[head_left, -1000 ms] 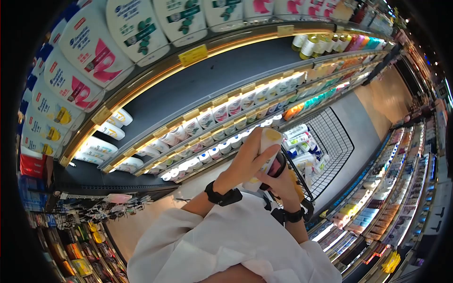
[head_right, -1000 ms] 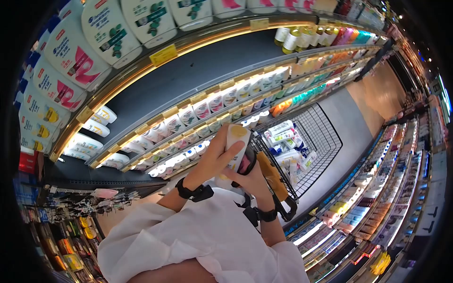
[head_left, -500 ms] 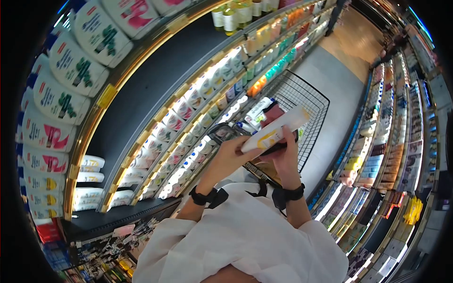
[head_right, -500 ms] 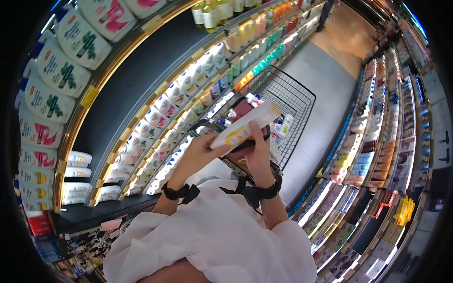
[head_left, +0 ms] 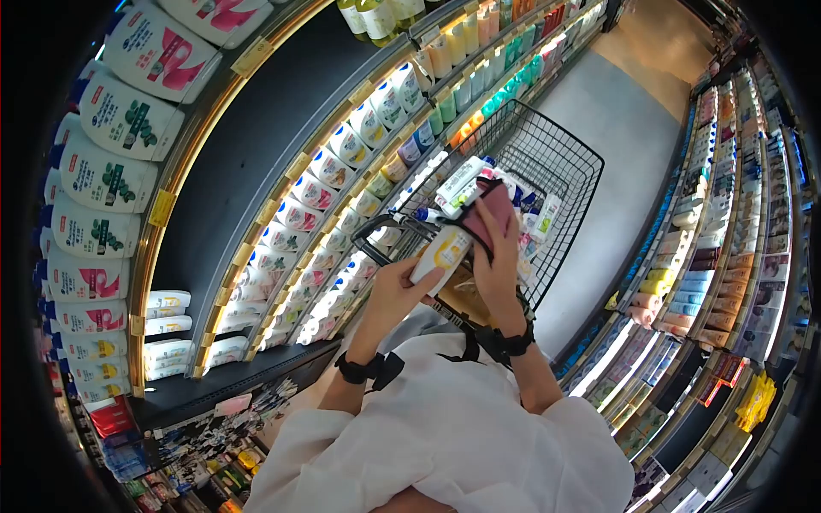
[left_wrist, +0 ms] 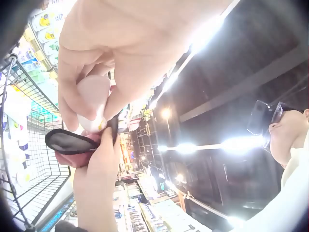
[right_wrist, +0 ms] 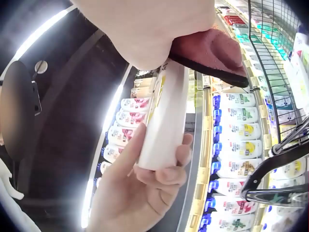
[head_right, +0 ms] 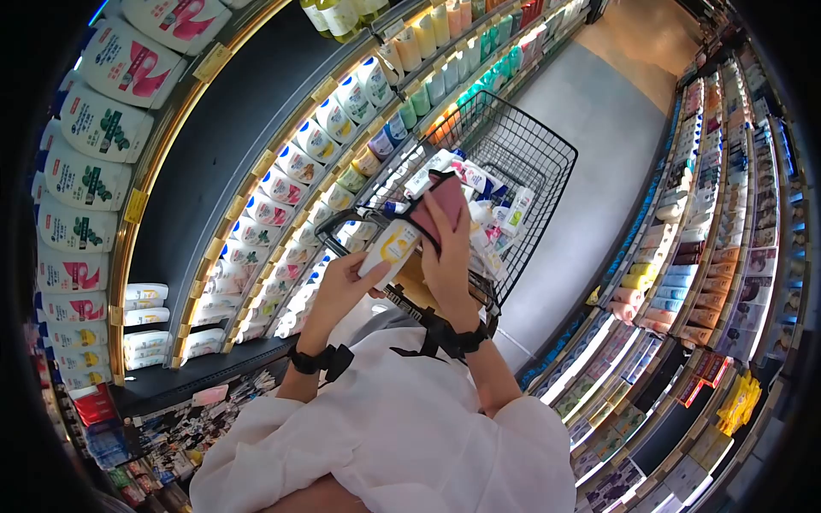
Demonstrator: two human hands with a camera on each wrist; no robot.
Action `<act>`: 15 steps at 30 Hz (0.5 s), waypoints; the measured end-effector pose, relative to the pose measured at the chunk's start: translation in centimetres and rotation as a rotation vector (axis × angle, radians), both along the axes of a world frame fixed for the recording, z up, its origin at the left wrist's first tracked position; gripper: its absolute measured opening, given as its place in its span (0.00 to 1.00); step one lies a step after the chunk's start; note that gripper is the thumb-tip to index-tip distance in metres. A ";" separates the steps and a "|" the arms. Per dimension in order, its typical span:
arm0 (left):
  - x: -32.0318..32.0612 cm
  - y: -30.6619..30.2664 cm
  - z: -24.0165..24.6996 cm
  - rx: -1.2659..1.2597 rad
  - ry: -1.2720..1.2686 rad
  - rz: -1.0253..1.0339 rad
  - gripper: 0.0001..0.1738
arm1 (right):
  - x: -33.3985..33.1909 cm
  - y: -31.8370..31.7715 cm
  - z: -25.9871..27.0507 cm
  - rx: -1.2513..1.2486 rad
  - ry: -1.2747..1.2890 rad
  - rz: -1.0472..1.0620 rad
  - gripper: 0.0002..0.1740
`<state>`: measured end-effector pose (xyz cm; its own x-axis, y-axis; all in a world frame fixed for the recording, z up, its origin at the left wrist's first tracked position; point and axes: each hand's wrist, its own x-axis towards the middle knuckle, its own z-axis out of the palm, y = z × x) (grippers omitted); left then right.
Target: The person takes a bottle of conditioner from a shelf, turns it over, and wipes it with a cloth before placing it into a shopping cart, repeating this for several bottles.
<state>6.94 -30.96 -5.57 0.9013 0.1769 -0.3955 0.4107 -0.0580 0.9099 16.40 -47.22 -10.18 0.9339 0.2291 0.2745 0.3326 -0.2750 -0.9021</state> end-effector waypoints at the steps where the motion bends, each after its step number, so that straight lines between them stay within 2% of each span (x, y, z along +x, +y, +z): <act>1: 0.2 -0.1 0.1 0.033 0.066 0.011 0.24 | 0.0 0.1 -1.0 -0.020 -0.006 0.018 0.34; 7: 0.9 -1.6 -1.6 -0.034 0.044 0.153 0.20 | -1.0 0.9 -2.2 -0.023 0.050 0.153 0.31; 9: 0.9 -2.0 -2.6 0.077 -0.025 0.197 0.20 | -1.4 1.7 -3.6 0.247 0.386 0.015 0.30; 10: 0.9 -2.1 -2.5 0.077 -0.025 0.202 0.20 | -1.2 1.6 -1.7 0.548 0.722 0.054 0.27; 11: 0.9 -2.2 -2.3 0.122 -0.064 0.142 0.21 | -1.0 1.2 -1.5 0.546 0.726 0.058 0.27; 13: 0.8 -2.3 -1.1 0.167 -0.098 0.085 0.22 | -0.4 0.2 -1.6 1.020 1.307 0.368 0.23; 14: 0.9 -2.3 0.0 0.231 -0.094 -0.004 0.22 | -0.4 1.1 -1.8 1.041 1.291 0.216 0.19; 15: 0.8 -2.2 0.5 0.294 -0.089 -0.088 0.23 | -0.2 1.2 -2.2 1.028 1.299 0.224 0.19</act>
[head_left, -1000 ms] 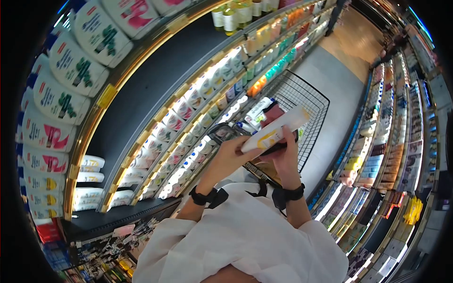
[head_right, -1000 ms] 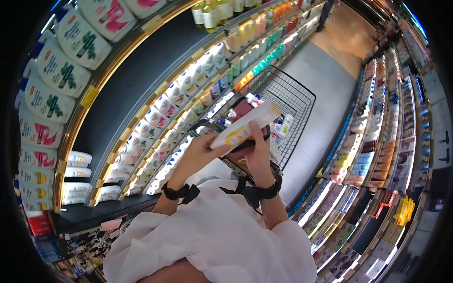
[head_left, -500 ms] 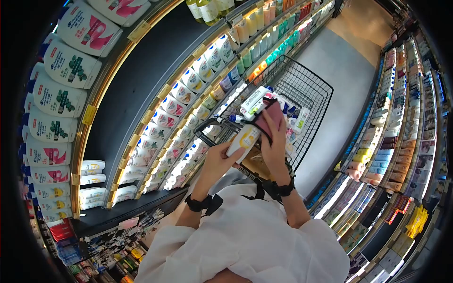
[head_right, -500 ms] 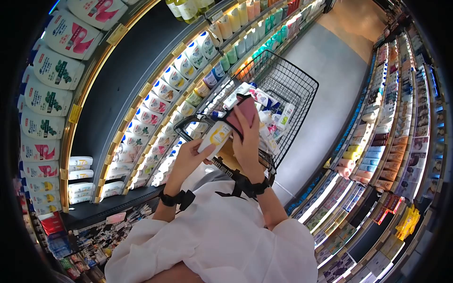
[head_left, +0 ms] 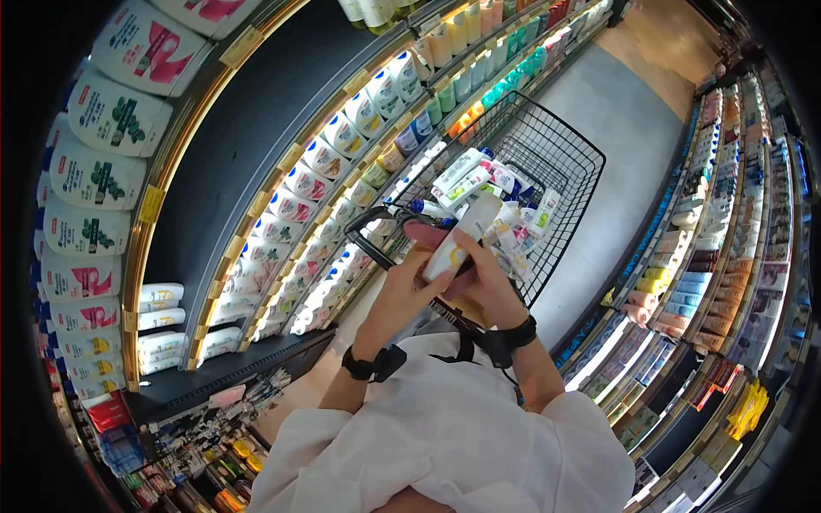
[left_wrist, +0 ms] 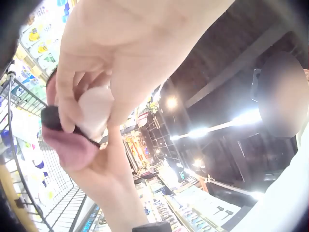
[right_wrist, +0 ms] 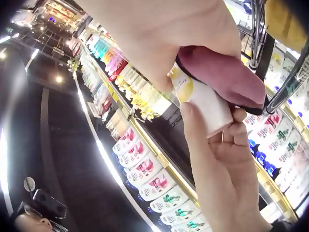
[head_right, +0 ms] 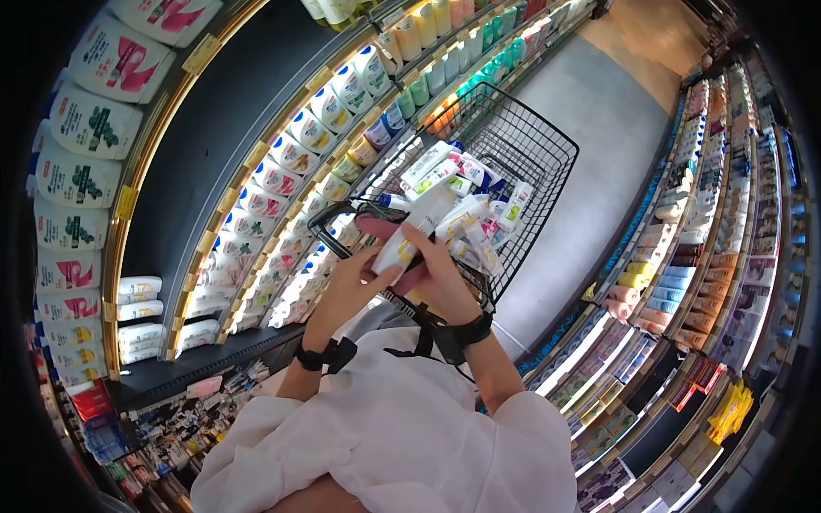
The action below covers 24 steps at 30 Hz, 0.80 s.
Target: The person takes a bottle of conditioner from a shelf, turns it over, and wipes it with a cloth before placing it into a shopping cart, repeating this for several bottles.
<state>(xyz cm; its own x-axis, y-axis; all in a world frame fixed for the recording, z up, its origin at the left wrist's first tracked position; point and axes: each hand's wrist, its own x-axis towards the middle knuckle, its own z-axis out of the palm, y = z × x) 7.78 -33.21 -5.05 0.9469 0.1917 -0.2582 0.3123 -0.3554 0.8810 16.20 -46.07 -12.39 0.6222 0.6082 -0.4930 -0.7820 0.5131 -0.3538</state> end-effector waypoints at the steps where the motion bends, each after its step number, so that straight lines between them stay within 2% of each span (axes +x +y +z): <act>1: -0.2 0.7 -0.1 -0.093 0.041 -0.068 0.23 | 0.6 -0.3 -0.6 -0.123 -0.072 -0.031 0.19; 2: -0.7 1.5 -0.5 -0.096 0.035 -0.047 0.23 | 1.4 -0.5 -1.3 -0.243 -0.150 -0.061 0.19; 3: -1.3 2.3 -1.2 -0.034 -0.030 -0.015 0.22 | 2.6 -0.9 -2.5 -0.329 -0.235 0.002 0.19; 4: -2.0 3.2 -1.8 0.030 -0.093 0.017 0.21 | 3.5 -1.3 -1.7 -0.528 -0.344 0.037 0.22; 5: -2.7 4.4 -2.2 0.030 -0.099 0.035 0.21 | 4.6 -1.7 -2.9 -0.552 -0.458 0.091 0.24; 8: -4.8 8.4 -2.9 -0.168 -0.207 0.381 0.12 | 6.9 -2.0 -10.3 -0.691 -0.664 0.162 0.24; 9: -5.8 10.1 -3.0 -0.157 -0.227 0.419 0.12 | 7.5 -2.3 -13.3 -0.635 -0.643 0.248 0.24; 11: -8.1 13.3 -2.7 -0.088 -0.334 0.631 0.08 | 6.9 -1.8 -15.0 -0.584 -0.619 0.211 0.22; 12: -9.3 14.5 -2.2 -0.061 -0.366 0.717 0.08 | 6.9 -1.6 -15.1 -0.666 -0.575 0.312 0.20; 13: -10.6 15.8 -1.5 -0.008 -0.392 0.800 0.08 | 6.5 -1.3 -14.4 -0.624 -0.477 0.358 0.18; 14: -11.9 17.2 -0.8 0.048 -0.415 0.881 0.08 | 6.6 -1.5 -16.6 -0.629 -0.476 0.346 0.21; 15: -13.3 18.4 -0.2 0.075 -0.451 0.937 0.10 | 7.5 -1.1 -16.5 -0.841 -0.512 0.503 0.25; 16: -14.8 19.7 0.4 0.100 -0.476 1.000 0.10 | 8.5 -0.5 -19.8 -0.954 -0.477 0.530 0.27; 17: -16.2 21.0 0.8 0.161 -0.524 1.072 0.11 | 9.3 -0.6 -22.5 -0.960 -0.456 0.512 0.27; 19: -18.5 23.6 1.4 0.244 -0.598 1.185 0.15 | 11.3 -1.6 -26.8 -1.073 -0.503 0.651 0.31; 20: -19.6 24.7 2.0 0.250 -0.612 1.200 0.15 | 10.8 -1.3 -25.1 -1.145 -0.551 0.653 0.41; 23: -23.0 28.1 3.1 0.552 -0.650 1.325 0.13 | 9.5 -1.4 -20.7 -1.220 -0.613 0.700 0.37; 24: -23.9 29.3 3.2 0.549 -0.661 1.339 0.13 | 9.2 -1.7 -20.1 -1.218 -0.615 0.683 0.34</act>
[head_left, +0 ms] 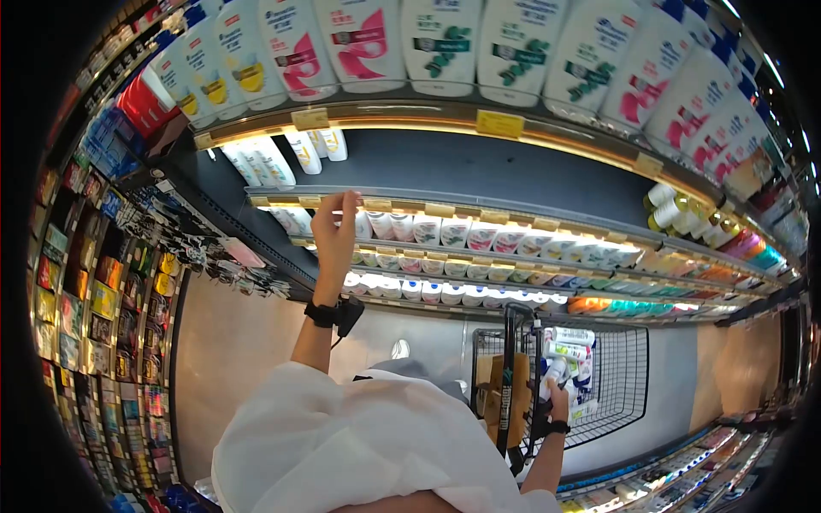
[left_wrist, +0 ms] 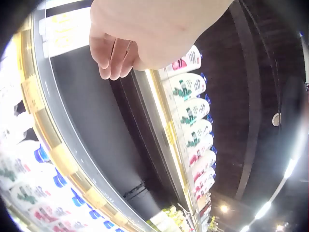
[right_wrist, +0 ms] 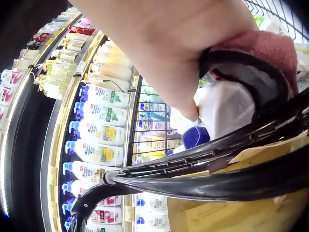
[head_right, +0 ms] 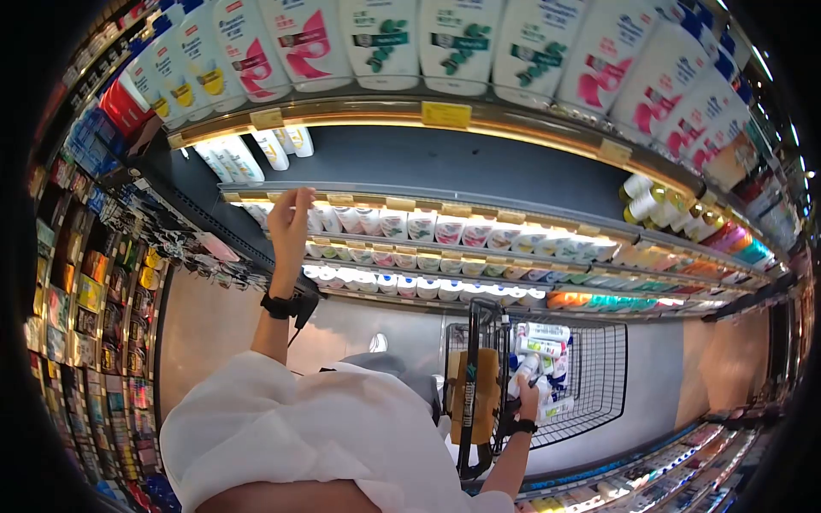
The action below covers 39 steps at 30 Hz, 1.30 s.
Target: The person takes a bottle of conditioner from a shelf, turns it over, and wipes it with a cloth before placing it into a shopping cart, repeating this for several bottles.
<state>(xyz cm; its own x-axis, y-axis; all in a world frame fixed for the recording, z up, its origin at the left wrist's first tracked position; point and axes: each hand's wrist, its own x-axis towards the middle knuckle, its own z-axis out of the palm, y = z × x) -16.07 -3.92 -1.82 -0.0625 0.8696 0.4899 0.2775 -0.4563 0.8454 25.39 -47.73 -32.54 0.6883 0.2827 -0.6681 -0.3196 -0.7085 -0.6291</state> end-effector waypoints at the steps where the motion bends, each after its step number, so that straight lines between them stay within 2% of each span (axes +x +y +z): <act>1: -0.9 1.1 0.1 0.037 -0.036 0.034 0.12 | -0.1 -0.6 0.3 0.031 -0.001 0.002 0.27; 2: -1.8 2.1 0.1 0.075 -0.069 0.066 0.12 | 1.2 -2.4 -2.5 0.101 -0.020 0.053 0.22; 4: -3.6 4.6 -0.3 0.034 -0.037 0.084 0.11 | 1.0 -3.2 -2.4 0.136 -0.036 -0.036 0.16; 6: -4.5 7.2 -0.5 0.112 -0.095 0.045 0.16 | 1.7 -5.6 -3.1 0.318 -0.338 0.193 0.16; 7: -4.7 8.4 -0.4 0.108 -0.099 0.040 0.16 | 1.4 -4.4 -0.4 0.267 -0.078 -0.046 0.19; 8: -4.7 9.5 -0.2 0.052 -0.099 0.025 0.18 | 1.3 -3.5 1.1 0.264 -0.085 -0.050 0.19; 10: -4.8 11.8 0.1 -0.061 -0.098 -0.003 0.22 | 1.0 -2.1 3.4 0.197 -0.280 -0.192 0.20; 12: -4.8 14.8 -1.2 0.010 -0.061 0.004 0.23 | 0.6 0.0 7.2 0.359 -0.246 -0.203 0.15; 14: -4.5 17.0 -1.2 -0.050 -0.075 -0.019 0.22 | 1.8 1.0 7.5 0.356 -0.434 -0.163 0.19; 15: -4.0 17.8 -1.2 0.036 -0.147 -0.010 0.17 | 1.4 1.5 8.2 0.456 -0.413 -0.198 0.22; 16: -4.0 18.6 -1.0 0.037 -0.147 -0.022 0.17 | -0.7 4.1 12.3 0.558 -0.394 -0.235 0.25; 18: -4.3 20.2 -0.7 -0.011 0.171 0.013 0.17 | -2.7 6.6 15.5 0.591 -0.364 -0.303 0.29; 19: -4.2 20.0 -0.3 -0.007 0.222 0.015 0.19 | -3.1 7.3 16.2 0.613 -0.384 -0.327 0.29; 21: -4.6 20.2 -1.5 -0.052 0.348 0.023 0.18 | -4.6 8.5 17.8 0.711 -0.327 -0.341 0.29; 24: -5.0 21.0 -4.1 -0.097 0.441 0.048 0.17 | -8.3 10.4 21.7 0.711 -0.352 -0.329 0.28; 27: -5.0 21.7 -5.7 -0.077 0.470 0.093 0.16 | -8.4 10.2 21.1 0.759 -0.351 -0.342 0.29; 31: -4.6 22.6 -5.7 0.093 0.425 0.233 0.15 | -9.5 9.9 22.0 0.746 -0.308 -0.389 0.30; 35: -3.7 22.0 -3.2 0.349 0.375 0.398 0.15 | -10.0 9.7 22.7 0.775 -0.331 -0.410 0.29; 37: -2.3 19.5 -0.9 0.500 0.382 0.480 0.19 | -10.0 9.5 22.6 0.808 -0.304 -0.390 0.22; 38: -1.6 18.1 0.0 0.645 0.378 0.569 0.23 | -10.0 9.4 22.6 0.808 -0.297 -0.407 0.22; 39: -1.4 17.1 0.0 0.519 0.378 0.547 0.32 | -9.9 9.3 22.6 0.824 -0.296 -0.406 0.21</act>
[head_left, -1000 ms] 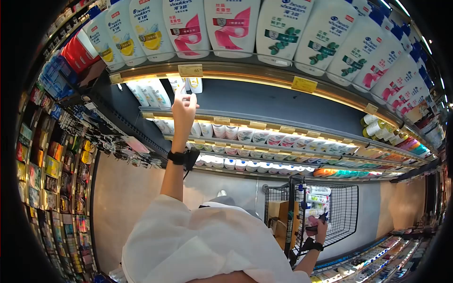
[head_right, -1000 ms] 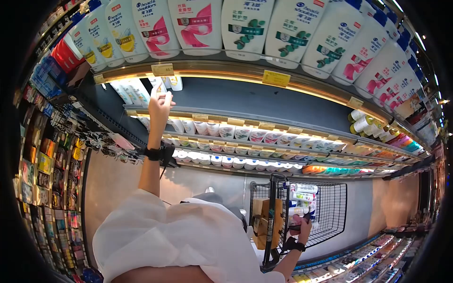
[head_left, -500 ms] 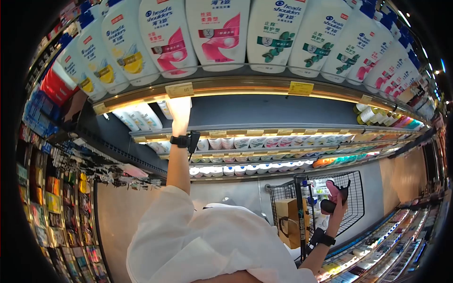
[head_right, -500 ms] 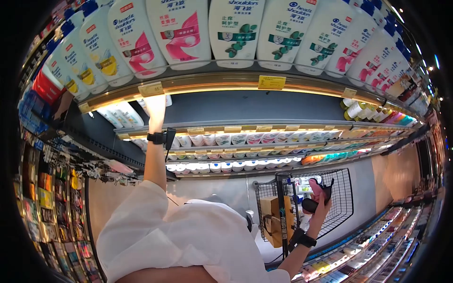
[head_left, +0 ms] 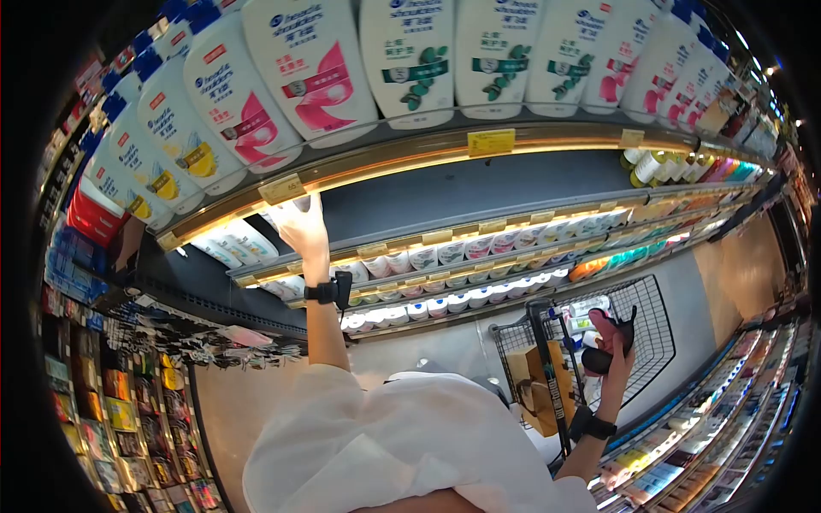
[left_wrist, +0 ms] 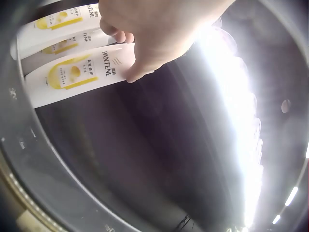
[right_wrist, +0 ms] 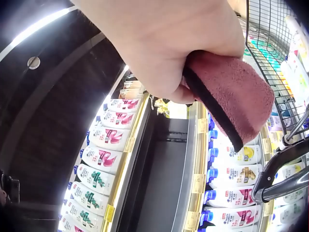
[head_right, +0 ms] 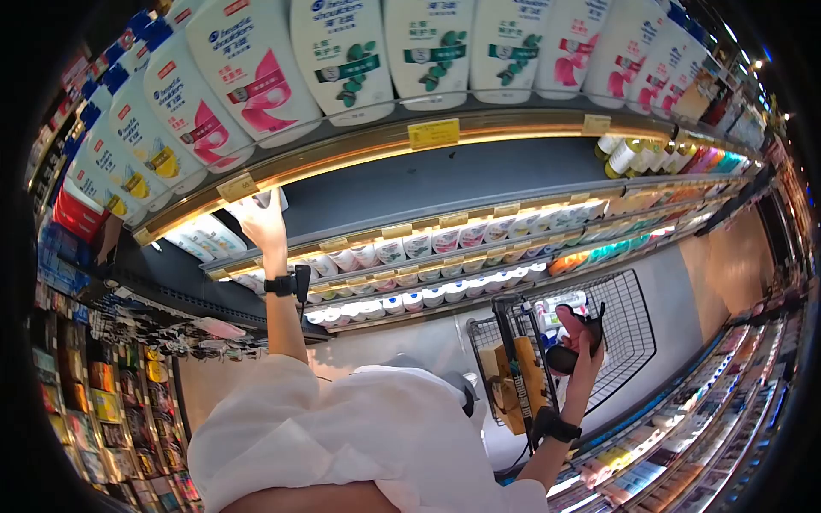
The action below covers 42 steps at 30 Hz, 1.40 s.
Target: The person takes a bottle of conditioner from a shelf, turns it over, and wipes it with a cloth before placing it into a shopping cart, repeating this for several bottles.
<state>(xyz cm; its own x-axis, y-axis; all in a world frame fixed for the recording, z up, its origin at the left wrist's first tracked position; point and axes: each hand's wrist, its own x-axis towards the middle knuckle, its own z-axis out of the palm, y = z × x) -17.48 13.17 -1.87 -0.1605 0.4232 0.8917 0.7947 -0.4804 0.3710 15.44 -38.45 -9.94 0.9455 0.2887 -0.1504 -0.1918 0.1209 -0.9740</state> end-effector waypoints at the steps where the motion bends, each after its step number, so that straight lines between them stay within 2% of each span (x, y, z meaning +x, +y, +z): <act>1: 0.0 -0.5 -0.2 0.005 0.015 -0.013 0.32 | 0.1 -0.1 0.1 0.015 -0.002 0.002 0.21; 3: 0.2 -1.4 -0.8 -0.165 -0.020 -0.034 0.30 | 0.1 -0.6 0.3 -0.004 0.018 0.002 0.21; 5: 1.2 -3.3 -0.2 -0.159 -0.059 -0.096 0.30 | 0.3 -1.1 0.6 -0.030 0.031 -0.012 0.22; 6: 1.6 -4.0 -0.3 -0.185 -0.131 -0.201 0.30 | 0.4 -1.4 1.1 -0.034 0.052 0.002 0.23; 8: 2.2 -5.4 -0.3 -0.153 -0.047 -0.259 0.30 | 0.0 -1.2 2.2 0.016 0.059 -0.022 0.24; 9: 3.0 -6.4 -0.2 -0.023 0.047 -0.286 0.29 | -0.1 -1.1 2.7 0.060 0.062 -0.033 0.24; 11: 5.4 -9.5 0.8 -0.008 0.056 -0.446 0.29 | 0.2 -1.4 3.4 0.103 0.048 0.031 0.26; 12: 6.6 -11.7 1.6 -0.062 0.049 -0.502 0.26 | 0.2 -1.3 3.9 0.135 0.048 0.042 0.26; 15: 9.7 -16.6 3.6 -0.120 0.114 -0.722 0.26 | -0.6 -0.9 5.5 0.155 0.048 0.045 0.28; 16: 10.9 -18.4 4.0 -0.122 0.115 -0.725 0.26 | -0.9 -0.8 5.5 0.052 -0.083 0.045 0.29; 18: 13.2 -22.2 4.7 -0.235 0.090 -1.046 0.24 | -1.5 -0.3 7.0 0.002 -0.104 0.026 0.28; 19: 14.1 -24.2 4.6 -0.460 0.122 -1.101 0.24 | -1.9 0.1 7.8 0.028 -0.081 0.029 0.27; 21: 16.6 -28.1 4.1 -0.614 0.076 -1.325 0.25 | -2.8 1.3 9.8 0.170 -0.070 0.077 0.26; 23: 18.3 -31.5 4.1 -0.857 0.167 -1.491 0.28 | -2.9 1.8 10.3 0.052 -0.295 0.296 0.26; 24: 19.3 -32.8 1.7 -0.804 0.136 -1.592 0.31 | -3.1 2.5 11.4 0.125 -0.405 0.378 0.24; 25: 19.7 -34.7 2.5 -0.893 0.171 -1.627 0.34 | -3.2 2.9 10.2 0.234 -0.276 0.433 0.23; 27: 21.0 -36.8 1.0 -0.860 0.119 -1.701 0.35 | -2.7 1.7 8.8 0.177 -0.289 0.403 0.25; 28: 21.5 -37.5 1.4 -0.943 0.158 -1.747 0.36 | -2.7 1.0 7.6 0.173 -0.293 0.363 0.25; 29: 22.0 -37.9 2.1 -0.944 0.175 -1.784 0.36 | -2.8 0.3 6.0 0.086 -0.035 0.300 0.27; 31: 22.7 -38.4 3.1 -0.818 0.452 -1.778 0.36 | -2.5 -0.9 2.0 -0.032 0.060 0.277 0.32; 33: 23.7 -38.8 3.4 -0.784 0.447 -1.845 0.35 | -2.8 -1.4 -0.6 0.113 0.158 0.235 0.32; 36: 24.1 -38.7 3.5 -1.022 0.273 -1.876 0.31 | -2.6 -1.9 -1.6 0.282 0.366 0.226 0.30; 37: 24.0 -38.6 3.6 -1.028 0.272 -1.896 0.31 | -2.7 -2.2 -0.3 0.274 0.364 0.207 0.30; 39: 24.0 -38.3 3.8 -1.092 0.336 -1.824 0.33 | -2.6 -2.6 1.4 0.276 0.508 0.324 0.26; 40: 24.1 -38.3 3.1 -1.034 0.310 -1.842 0.33 | -2.5 -2.3 1.2 0.179 0.514 0.328 0.22; 42: 23.6 -38.6 2.5 -1.098 0.234 -1.875 0.32 | -3.3 -1.6 1.5 0.148 0.427 0.306 0.21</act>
<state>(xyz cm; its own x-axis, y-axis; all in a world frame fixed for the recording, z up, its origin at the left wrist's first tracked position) 6.09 -25.41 0.66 0.9735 0.1263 0.1906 -0.1534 -0.2576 0.9540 12.16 -40.04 -8.45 0.6788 0.5881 -0.4398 -0.6147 0.1274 -0.7784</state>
